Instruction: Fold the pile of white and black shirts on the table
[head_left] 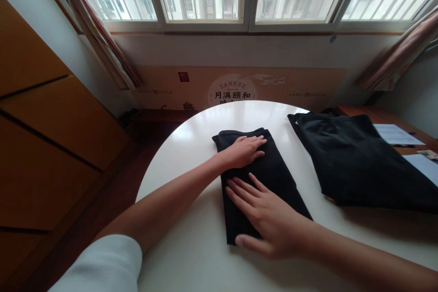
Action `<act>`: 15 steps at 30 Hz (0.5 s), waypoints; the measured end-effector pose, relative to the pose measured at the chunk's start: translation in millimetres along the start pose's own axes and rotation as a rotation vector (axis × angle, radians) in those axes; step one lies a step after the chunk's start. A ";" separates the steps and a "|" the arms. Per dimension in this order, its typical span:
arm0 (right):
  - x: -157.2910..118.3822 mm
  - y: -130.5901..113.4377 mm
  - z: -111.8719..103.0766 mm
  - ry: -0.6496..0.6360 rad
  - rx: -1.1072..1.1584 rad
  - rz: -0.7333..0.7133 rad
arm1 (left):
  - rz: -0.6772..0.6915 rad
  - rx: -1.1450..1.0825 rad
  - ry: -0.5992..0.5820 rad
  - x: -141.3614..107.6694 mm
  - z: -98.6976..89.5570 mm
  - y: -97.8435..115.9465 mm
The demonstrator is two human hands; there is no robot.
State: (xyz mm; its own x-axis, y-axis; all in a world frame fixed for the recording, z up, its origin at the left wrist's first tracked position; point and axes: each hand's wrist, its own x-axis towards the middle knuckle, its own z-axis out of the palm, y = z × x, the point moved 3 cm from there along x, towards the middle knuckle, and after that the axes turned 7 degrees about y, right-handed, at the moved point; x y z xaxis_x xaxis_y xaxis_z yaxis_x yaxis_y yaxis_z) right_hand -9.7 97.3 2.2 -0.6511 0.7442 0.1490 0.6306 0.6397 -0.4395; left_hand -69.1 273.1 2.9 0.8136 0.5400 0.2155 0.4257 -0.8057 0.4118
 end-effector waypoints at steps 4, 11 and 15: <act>-8.3 -13.8 -10.7 -0.123 0.165 -0.079 | -0.036 0.107 -0.048 28.7 15.7 -17.6; -20.2 -28.6 15.7 -0.033 0.153 -0.256 | -0.342 0.359 0.273 47.8 -12.6 -56.6; -25.5 -33.3 24.6 0.081 0.095 -0.441 | -0.440 0.369 0.372 40.1 -32.6 -64.1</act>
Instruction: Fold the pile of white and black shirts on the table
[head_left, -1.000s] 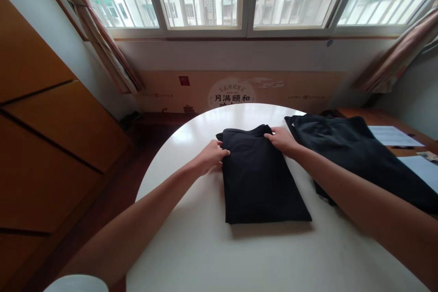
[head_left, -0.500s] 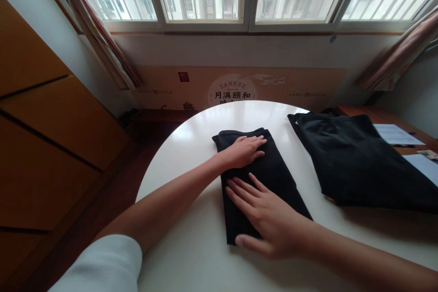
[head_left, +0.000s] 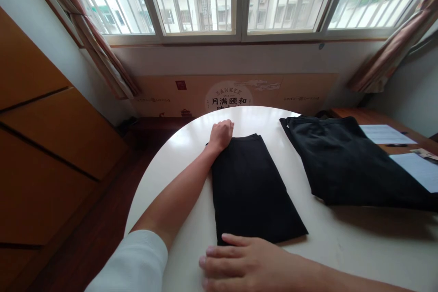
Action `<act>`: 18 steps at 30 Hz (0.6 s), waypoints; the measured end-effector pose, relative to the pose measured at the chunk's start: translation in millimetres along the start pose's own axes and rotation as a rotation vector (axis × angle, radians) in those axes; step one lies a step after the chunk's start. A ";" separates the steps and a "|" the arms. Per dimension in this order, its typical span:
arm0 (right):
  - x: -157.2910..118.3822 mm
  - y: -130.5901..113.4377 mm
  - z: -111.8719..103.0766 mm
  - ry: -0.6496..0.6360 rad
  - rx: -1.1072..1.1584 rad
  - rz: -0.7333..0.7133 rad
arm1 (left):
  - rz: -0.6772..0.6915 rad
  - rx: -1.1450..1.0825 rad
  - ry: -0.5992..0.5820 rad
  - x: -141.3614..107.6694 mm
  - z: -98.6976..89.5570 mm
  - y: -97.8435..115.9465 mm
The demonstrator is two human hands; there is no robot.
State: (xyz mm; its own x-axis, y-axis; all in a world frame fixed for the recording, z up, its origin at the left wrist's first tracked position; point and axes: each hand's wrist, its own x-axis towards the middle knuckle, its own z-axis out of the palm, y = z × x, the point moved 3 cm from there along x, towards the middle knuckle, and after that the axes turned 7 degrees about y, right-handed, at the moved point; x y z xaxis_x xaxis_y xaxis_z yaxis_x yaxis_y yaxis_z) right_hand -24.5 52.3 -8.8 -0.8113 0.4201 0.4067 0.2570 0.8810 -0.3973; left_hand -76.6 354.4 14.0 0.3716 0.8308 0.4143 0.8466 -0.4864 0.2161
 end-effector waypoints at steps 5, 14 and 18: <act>-2.2 25.9 -38.0 0.094 -0.143 0.442 | -0.095 0.030 -0.304 -6.9 -30.0 -23.2; -8.0 38.2 -58.0 0.330 0.243 0.636 | -0.085 -0.072 -0.697 -2.0 -48.3 -55.6; -37.0 101.1 -86.6 0.748 -0.026 0.966 | -0.049 -0.119 -0.739 -3.6 -48.7 -47.4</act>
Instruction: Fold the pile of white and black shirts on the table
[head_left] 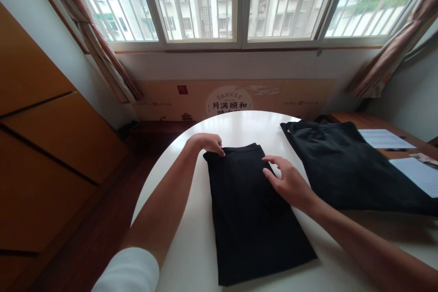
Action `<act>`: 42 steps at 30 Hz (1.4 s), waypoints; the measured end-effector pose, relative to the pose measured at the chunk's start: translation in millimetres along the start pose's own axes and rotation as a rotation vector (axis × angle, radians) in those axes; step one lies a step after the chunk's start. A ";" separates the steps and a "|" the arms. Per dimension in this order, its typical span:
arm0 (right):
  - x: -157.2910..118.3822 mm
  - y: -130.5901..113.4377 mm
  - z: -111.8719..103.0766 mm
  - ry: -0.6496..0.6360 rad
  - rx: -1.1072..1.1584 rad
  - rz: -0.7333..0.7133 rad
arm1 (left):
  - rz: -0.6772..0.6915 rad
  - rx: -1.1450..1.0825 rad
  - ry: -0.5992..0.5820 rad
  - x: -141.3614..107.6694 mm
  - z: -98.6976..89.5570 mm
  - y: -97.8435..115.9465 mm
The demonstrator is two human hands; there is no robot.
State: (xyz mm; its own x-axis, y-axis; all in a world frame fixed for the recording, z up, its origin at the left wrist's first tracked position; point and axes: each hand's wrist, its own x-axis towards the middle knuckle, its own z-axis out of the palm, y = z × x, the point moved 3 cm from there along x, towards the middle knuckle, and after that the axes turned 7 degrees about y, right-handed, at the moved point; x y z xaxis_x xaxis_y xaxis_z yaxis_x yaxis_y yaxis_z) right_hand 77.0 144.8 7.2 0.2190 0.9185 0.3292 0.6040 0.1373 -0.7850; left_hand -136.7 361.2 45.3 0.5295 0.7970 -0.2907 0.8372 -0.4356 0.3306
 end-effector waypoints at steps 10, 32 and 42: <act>46.1 21.1 7.5 -0.332 0.464 0.659 | 0.043 -0.316 -0.267 -10.8 7.1 18.4; 59.2 -10.0 -200.9 -0.206 0.447 0.264 | 0.455 -1.122 -0.322 -20.5 34.1 159.2; 47.0 2.4 -310.2 0.334 0.237 0.433 | 0.568 -1.403 -0.087 27.3 -26.7 295.6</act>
State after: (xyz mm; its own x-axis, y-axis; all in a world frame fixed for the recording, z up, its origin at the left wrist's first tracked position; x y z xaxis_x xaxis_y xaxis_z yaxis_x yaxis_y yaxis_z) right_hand 326.4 73.3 183.6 0.6595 0.7484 0.0704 0.2269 -0.1089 -0.9678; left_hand 121.6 265.5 159.1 0.7754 0.6176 0.1316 -0.2524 0.1121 0.9611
